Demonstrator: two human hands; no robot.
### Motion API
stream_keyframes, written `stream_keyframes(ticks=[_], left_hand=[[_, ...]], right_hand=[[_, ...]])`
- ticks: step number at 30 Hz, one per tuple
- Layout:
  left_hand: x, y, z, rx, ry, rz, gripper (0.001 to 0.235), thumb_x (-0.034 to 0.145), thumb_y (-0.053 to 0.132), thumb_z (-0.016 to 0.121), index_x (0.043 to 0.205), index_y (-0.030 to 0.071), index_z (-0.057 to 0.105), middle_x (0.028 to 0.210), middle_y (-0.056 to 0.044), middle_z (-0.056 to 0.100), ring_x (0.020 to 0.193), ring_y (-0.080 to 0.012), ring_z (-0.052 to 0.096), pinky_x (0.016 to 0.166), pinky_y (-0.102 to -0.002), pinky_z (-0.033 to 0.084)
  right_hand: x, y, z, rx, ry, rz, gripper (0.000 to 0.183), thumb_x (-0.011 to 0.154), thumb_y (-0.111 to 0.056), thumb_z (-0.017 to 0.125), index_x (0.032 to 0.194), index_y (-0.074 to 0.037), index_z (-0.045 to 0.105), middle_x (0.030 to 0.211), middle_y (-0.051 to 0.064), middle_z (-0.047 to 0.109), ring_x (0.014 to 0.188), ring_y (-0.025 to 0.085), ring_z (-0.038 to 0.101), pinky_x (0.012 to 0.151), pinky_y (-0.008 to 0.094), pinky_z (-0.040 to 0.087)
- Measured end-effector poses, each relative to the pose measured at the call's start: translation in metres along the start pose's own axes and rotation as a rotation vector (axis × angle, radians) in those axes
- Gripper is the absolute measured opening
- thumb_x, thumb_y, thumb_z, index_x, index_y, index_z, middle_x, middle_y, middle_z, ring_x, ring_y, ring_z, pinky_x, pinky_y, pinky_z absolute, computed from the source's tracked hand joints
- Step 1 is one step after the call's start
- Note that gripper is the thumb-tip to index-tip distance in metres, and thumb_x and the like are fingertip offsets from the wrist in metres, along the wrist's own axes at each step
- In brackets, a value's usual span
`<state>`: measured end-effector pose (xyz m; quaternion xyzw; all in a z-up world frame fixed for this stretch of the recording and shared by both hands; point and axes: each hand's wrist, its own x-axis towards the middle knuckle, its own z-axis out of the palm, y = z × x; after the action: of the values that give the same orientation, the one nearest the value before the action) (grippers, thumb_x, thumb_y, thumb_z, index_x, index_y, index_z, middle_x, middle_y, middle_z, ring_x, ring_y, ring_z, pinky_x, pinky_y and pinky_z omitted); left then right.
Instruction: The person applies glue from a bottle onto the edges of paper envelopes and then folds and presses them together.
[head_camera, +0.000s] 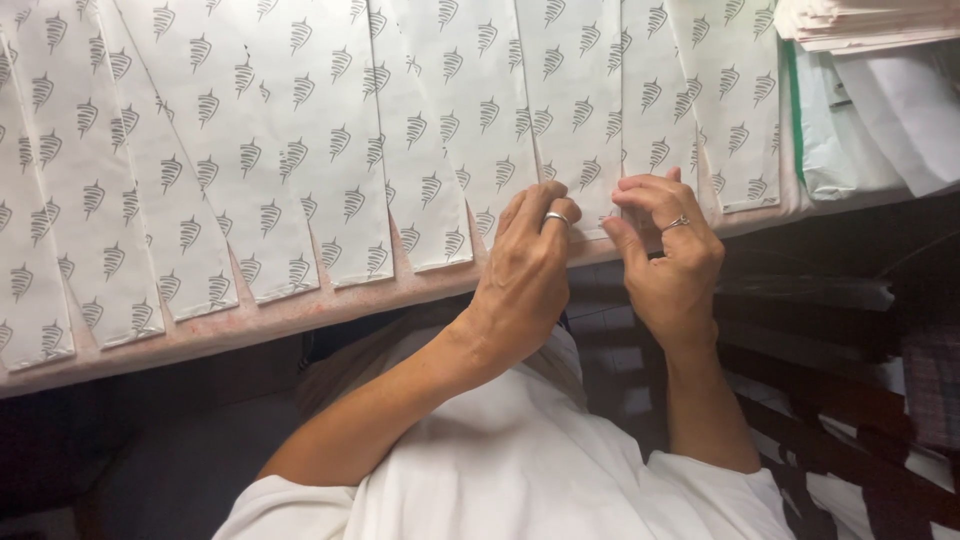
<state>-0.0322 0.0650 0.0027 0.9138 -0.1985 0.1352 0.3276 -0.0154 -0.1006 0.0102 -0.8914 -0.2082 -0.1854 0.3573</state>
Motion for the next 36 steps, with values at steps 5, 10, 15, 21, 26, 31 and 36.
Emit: stream_keyframes(ticks=[5, 10, 15, 21, 26, 31, 36], left_hand=[[-0.019, -0.015, -0.024, -0.144, 0.111, 0.127, 0.018, 0.085, -0.013, 0.064, 0.102, -0.009, 0.069, 0.1, -0.021, 0.065, 0.122, -0.0371, 0.06, 0.108, -0.054, 0.046], [-0.036, -0.047, -0.049, 0.0, 0.154, 0.166, 0.025, 0.087, -0.006, 0.071, 0.112, -0.009, 0.068, 0.113, -0.022, 0.067, 0.125, -0.0384, 0.061, 0.105, -0.051, 0.049], [-0.037, -0.046, -0.065, -0.041, 0.088, 0.116, 0.037, 0.076, -0.013, 0.077, 0.111, -0.01, 0.068, 0.11, -0.025, 0.067, 0.124, -0.0411, 0.062, 0.109, -0.054, 0.046], [-0.039, -0.047, -0.059, -0.069, 0.093, 0.121, 0.029, 0.079, -0.011, 0.076, 0.106, -0.005, 0.069, 0.103, -0.018, 0.068, 0.121, -0.0343, 0.066, 0.111, -0.05, 0.046], [-0.034, -0.045, -0.061, -0.04, 0.13, 0.185, 0.022, 0.077, -0.008, 0.081, 0.096, -0.003, 0.071, 0.096, -0.017, 0.07, 0.118, -0.0332, 0.068, 0.111, -0.051, 0.047], [-0.037, -0.046, -0.054, -0.032, 0.161, 0.199, 0.014, 0.078, -0.011, 0.077, 0.089, -0.004, 0.072, 0.087, -0.018, 0.071, 0.115, -0.0332, 0.07, 0.11, -0.053, 0.048], [-0.039, -0.046, -0.048, -0.042, 0.205, 0.193, 0.011, 0.079, -0.012, 0.076, 0.087, -0.004, 0.073, 0.09, -0.02, 0.071, 0.114, -0.0351, 0.071, 0.109, -0.054, 0.049]], right_hand=[[0.005, -0.017, -0.006, -0.003, 0.024, -0.007, 0.016, 0.094, 0.011, 0.075, 0.107, 0.002, 0.072, 0.107, 0.016, 0.072, 0.105, 0.035, 0.073, 0.115, 0.053, 0.045], [0.016, -0.033, 0.003, 0.101, -0.104, -0.154, 0.026, 0.087, 0.008, 0.08, 0.111, 0.0, 0.074, 0.116, 0.018, 0.072, 0.109, 0.036, 0.072, 0.11, 0.053, 0.05], [0.021, -0.031, 0.018, 0.182, -0.235, -0.215, 0.032, 0.078, 0.008, 0.082, 0.108, 0.0, 0.074, 0.115, 0.017, 0.073, 0.108, 0.035, 0.073, 0.11, 0.052, 0.05], [0.018, -0.023, 0.019, 0.192, -0.231, -0.229, 0.021, 0.084, 0.005, 0.08, 0.103, -0.002, 0.076, 0.113, 0.016, 0.074, 0.107, 0.034, 0.073, 0.106, 0.05, 0.054], [0.018, -0.022, 0.018, 0.164, -0.208, -0.261, 0.017, 0.085, 0.003, 0.079, 0.101, -0.003, 0.076, 0.113, 0.015, 0.076, 0.105, 0.032, 0.074, 0.103, 0.048, 0.057], [0.018, -0.024, 0.019, 0.166, -0.188, -0.288, 0.015, 0.086, 0.002, 0.079, 0.101, -0.002, 0.075, 0.113, 0.016, 0.077, 0.104, 0.033, 0.074, 0.102, 0.048, 0.057], [0.015, -0.021, 0.02, 0.167, -0.156, -0.317, 0.017, 0.087, 0.006, 0.078, 0.102, -0.001, 0.074, 0.112, 0.018, 0.077, 0.104, 0.035, 0.074, 0.102, 0.05, 0.058]])
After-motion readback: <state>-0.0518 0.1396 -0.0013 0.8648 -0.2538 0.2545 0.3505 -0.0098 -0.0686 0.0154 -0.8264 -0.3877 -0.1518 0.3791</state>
